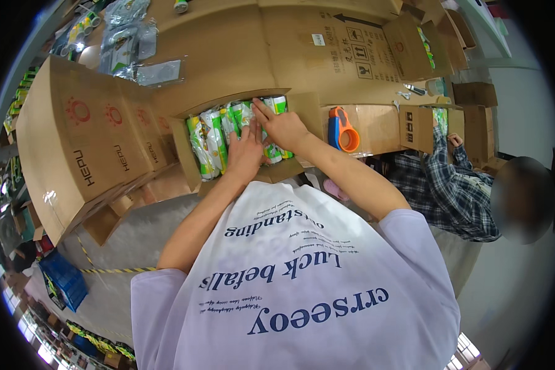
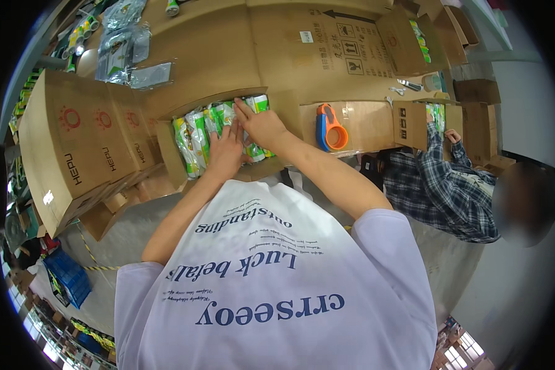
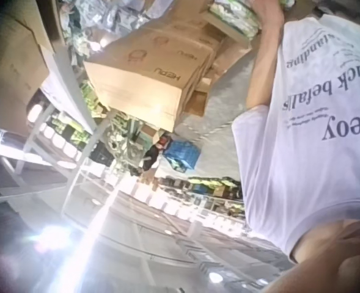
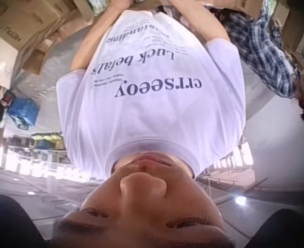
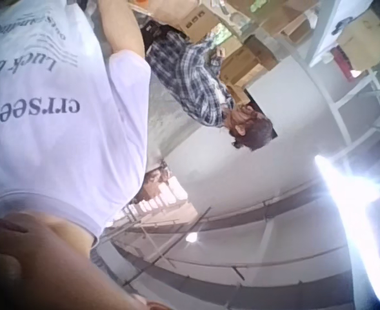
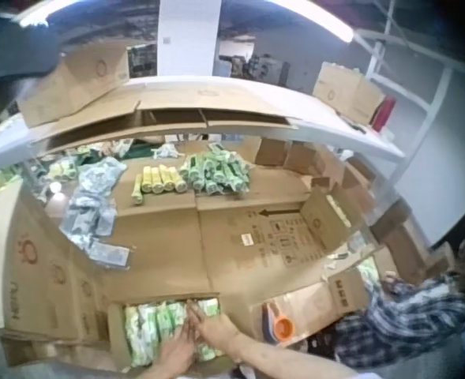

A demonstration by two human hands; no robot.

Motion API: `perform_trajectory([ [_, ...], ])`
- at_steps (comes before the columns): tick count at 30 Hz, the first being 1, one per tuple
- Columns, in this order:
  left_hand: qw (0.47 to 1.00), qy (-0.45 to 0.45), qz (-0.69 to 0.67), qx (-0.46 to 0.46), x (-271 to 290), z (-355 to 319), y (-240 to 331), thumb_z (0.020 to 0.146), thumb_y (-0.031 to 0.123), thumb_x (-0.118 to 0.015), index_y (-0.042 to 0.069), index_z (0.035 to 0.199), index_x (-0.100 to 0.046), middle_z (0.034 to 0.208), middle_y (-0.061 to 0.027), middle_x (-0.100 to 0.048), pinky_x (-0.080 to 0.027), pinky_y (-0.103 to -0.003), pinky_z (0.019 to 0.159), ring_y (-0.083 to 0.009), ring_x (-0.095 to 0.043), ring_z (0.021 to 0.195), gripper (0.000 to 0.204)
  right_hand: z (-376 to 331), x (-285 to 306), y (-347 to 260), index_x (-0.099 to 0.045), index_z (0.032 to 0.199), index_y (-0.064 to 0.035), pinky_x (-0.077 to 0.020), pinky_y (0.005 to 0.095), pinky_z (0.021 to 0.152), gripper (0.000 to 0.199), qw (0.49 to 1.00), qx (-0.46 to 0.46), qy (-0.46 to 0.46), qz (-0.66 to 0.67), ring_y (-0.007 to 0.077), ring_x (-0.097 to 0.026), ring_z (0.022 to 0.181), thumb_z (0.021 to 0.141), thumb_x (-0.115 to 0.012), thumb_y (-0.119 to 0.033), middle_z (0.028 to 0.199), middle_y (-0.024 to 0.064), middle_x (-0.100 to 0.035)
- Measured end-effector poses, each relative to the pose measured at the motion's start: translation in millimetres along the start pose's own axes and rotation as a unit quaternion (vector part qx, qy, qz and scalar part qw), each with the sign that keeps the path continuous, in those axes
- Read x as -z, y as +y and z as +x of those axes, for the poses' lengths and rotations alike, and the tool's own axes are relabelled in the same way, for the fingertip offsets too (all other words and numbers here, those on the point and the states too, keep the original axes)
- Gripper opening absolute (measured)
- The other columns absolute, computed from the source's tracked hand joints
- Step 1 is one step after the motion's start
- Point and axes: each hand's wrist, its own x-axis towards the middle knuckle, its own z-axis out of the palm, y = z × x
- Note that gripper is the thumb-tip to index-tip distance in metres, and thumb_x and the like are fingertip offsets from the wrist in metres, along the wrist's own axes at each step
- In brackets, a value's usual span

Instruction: The person packs small green packages into a cardboard box, then seals the box with tape using a tape dispenser.

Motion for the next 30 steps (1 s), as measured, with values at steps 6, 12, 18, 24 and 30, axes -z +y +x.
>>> perform_trajectory([
  [6,0.979,0.082,-0.183,0.025,13,-12,-26,0.066,0.032,-0.084,0.001,0.119,-0.056,0.122,-0.0182,-0.055,-0.044,-0.041,0.084,-0.0307,-0.053,0.107,0.068,-17,12,-16,-0.023,0.146,0.0055,-0.0562,0.0391,0.068,0.117,0.999,-0.020,-0.042,0.008,0.0334,-0.070,0.083,0.060,-0.085,-0.046,0.157,0.0230,-0.017],
  [12,0.915,0.051,-0.318,0.243,8,-17,-42,0.075,0.026,-0.079,0.000,0.090,-0.057,0.067,-0.0147,-0.062,-0.050,-0.042,0.065,-0.0348,-0.063,0.067,0.036,-28,6,-21,-0.016,0.148,0.0061,-0.0555,0.0373,0.068,0.124,0.995,-0.041,-0.095,-0.003,0.0323,-0.070,0.082,0.059,-0.086,-0.046,0.157,0.0254,-0.013],
  [18,0.907,0.096,-0.312,0.268,9,-7,-37,0.078,0.030,-0.076,0.000,0.077,-0.059,0.062,-0.0174,-0.063,-0.050,-0.042,0.063,-0.0349,-0.064,0.063,0.035,-36,0,-27,-0.017,0.148,0.0061,-0.0551,0.0355,0.064,0.123,0.995,-0.060,-0.077,-0.025,0.0294,-0.070,0.077,0.058,-0.087,-0.040,0.157,0.0261,-0.014],
  [24,0.910,0.120,-0.297,0.264,7,-2,-40,0.078,0.032,-0.075,0.002,0.079,-0.068,0.066,-0.0194,-0.065,-0.051,-0.045,0.066,-0.0378,-0.065,0.067,0.031,-35,1,-29,-0.021,0.147,0.0060,-0.0557,0.0362,0.066,0.118,0.996,-0.063,-0.061,-0.011,0.0305,-0.070,0.079,0.059,-0.087,-0.037,0.156,0.0255,-0.017],
  [30,0.938,0.035,-0.241,0.247,2,6,-30,0.079,0.028,-0.073,0.001,0.071,-0.069,0.070,-0.0215,-0.066,-0.052,-0.046,0.068,-0.0390,-0.066,0.071,0.029,-40,7,-36,-0.033,0.143,0.0051,-0.0566,0.0362,0.068,0.095,0.998,-0.052,-0.022,0.022,0.0300,-0.070,0.081,0.067,-0.082,-0.026,0.153,0.0242,-0.026],
])
